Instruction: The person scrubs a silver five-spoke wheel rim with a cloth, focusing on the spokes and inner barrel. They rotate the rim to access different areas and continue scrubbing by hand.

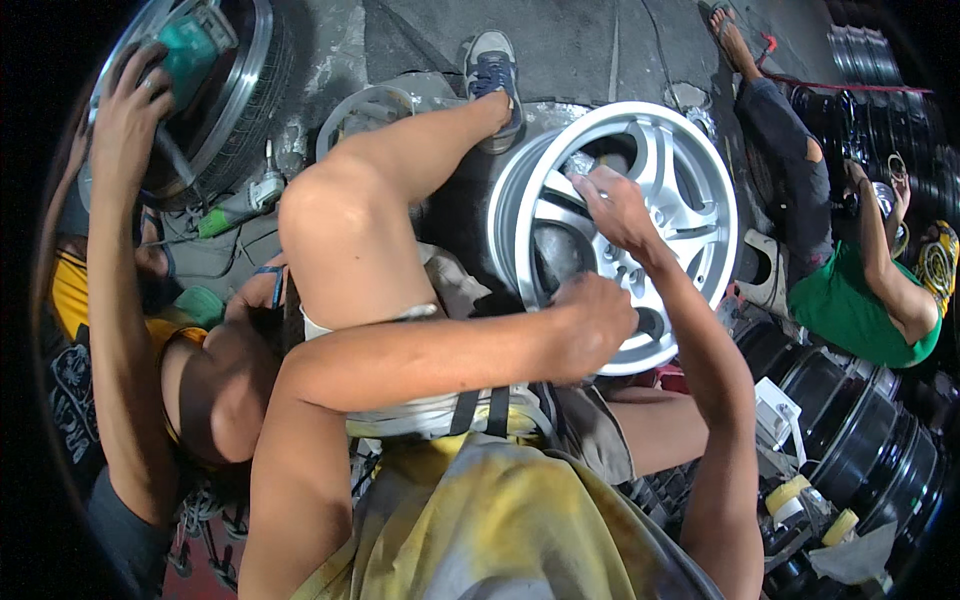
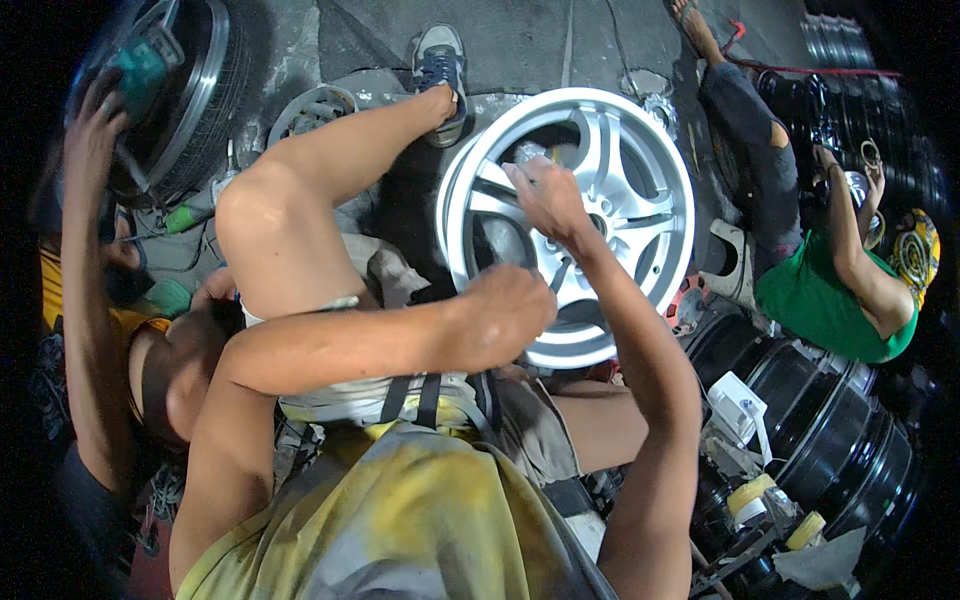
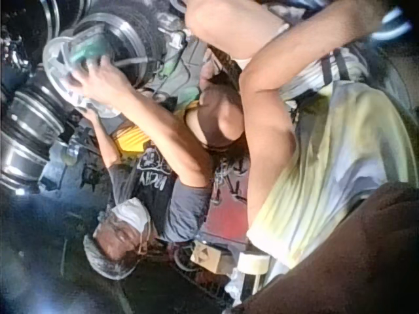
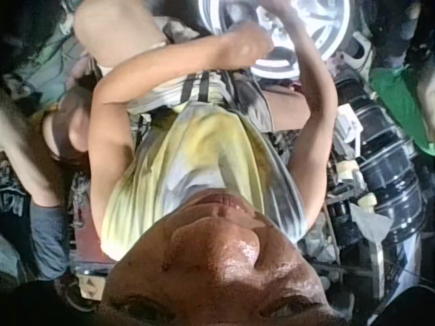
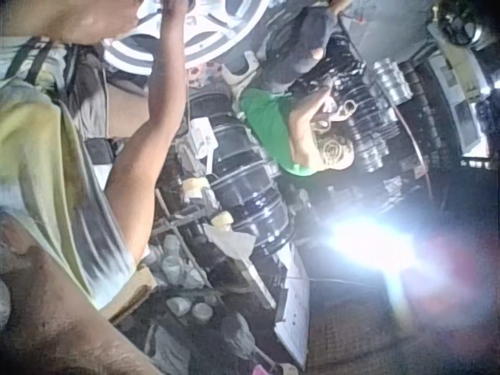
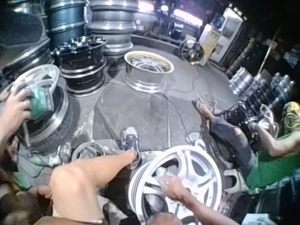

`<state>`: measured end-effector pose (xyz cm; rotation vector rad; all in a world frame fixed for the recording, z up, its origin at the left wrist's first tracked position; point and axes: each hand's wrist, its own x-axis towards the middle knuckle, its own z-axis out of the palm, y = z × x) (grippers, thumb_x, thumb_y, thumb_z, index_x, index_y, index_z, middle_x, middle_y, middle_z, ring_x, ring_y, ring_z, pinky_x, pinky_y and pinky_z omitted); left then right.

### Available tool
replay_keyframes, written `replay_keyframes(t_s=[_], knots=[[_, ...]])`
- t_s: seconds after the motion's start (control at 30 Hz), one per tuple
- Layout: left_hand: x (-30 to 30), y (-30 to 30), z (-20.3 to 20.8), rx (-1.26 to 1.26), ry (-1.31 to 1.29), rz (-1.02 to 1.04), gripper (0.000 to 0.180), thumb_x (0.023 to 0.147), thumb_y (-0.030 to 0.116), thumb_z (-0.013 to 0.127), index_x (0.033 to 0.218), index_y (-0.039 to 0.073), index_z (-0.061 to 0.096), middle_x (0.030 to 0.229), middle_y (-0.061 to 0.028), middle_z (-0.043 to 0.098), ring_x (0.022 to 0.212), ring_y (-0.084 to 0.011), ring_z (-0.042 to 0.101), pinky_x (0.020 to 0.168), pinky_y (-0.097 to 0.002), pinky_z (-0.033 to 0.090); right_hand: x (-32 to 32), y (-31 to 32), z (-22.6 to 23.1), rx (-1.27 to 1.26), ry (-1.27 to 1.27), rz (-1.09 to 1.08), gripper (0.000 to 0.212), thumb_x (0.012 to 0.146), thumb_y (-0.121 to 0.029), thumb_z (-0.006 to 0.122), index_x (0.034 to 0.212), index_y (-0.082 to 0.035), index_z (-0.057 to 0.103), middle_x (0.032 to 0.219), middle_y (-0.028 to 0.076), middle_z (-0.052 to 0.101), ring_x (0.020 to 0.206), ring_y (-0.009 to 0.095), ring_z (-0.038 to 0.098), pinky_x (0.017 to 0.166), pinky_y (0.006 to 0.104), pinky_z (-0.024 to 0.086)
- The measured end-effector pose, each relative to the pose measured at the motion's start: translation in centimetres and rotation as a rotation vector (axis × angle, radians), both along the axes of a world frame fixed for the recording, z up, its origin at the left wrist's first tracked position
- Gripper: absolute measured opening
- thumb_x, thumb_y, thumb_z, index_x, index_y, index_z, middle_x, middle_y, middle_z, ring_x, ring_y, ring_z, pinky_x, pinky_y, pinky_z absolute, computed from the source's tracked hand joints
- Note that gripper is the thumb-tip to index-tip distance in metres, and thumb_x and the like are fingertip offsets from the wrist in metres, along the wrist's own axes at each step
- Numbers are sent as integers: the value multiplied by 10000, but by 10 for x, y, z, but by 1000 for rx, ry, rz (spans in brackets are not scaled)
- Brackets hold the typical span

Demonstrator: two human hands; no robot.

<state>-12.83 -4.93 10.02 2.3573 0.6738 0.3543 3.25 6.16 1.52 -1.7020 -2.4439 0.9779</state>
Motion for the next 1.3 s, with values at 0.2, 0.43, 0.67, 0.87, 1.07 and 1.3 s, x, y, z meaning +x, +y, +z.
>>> replay_keyframes(t_s=[0.2, 0.43, 0.67, 0.87, 1.07, 1.3], knots=[[-4, 6, 49, -165, 224, -59, 132, 753, 125, 720, 823, 13, 732, 844, -152, 709, 850, -266, 723, 673, -390, 564, 74, 60, 30, 192, -515, 567, 306, 1029, -268, 548, 1235, -109, 711, 1311, 65, 655, 911, 319, 719, 799, 438, 575], [8, 9, 102, -91, 330, -155, 191, 798, 176, 730, 914, 28, 765, 879, -99, 702, 863, -214, 716, 589, -342, 559, 78, 84, 14, 240, -505, 652, 314, 1024, -241, 552, 1237, -66, 702, 1319, 116, 649, 944, 330, 720, 846, 429, 577], [10, 10, 117, 32, 270, -242, 165, 812, 166, 721, 910, 42, 767, 891, -79, 713, 827, -173, 704, 600, -329, 556, 12, 17, 1, 191, -221, 382, 245, 990, -202, 606, 1119, -52, 752, 1118, 153, 722, 927, 344, 640, 803, 433, 508], [13, 1, 114, -54, 226, -189, 123, 821, 183, 709, 854, 78, 764, 833, -47, 704, 823, -155, 699, 605, -299, 532, 21, -39, 5, 549, -131, 300, 309, 943, -217, 681, 1242, -151, 719, 1246, 13, 673, 1072, 283, 560, 857, 425, 431], [18, 3, 130, -86, 157, -375, 120, 803, 178, 710, 836, 75, 763, 814, -80, 693, 801, -186, 709, 599, -295, 523, -19, -37, -6, 629, -94, 257, 278, 919, -186, 694, 1182, -96, 713, 1221, 18, 626, 1112, 256, 556, 898, 438, 444], [16, -5, 104, -83, -63, -151, 93, 791, 109, 706, 770, 31, 752, 784, -144, 697, 827, -211, 703, 646, -324, 543, 63, -53, -20, 767, -301, 136, 379, 929, -211, 695, 1304, -158, 696, 1341, 17, 624, 1210, 277, 552, 954, 456, 437]])
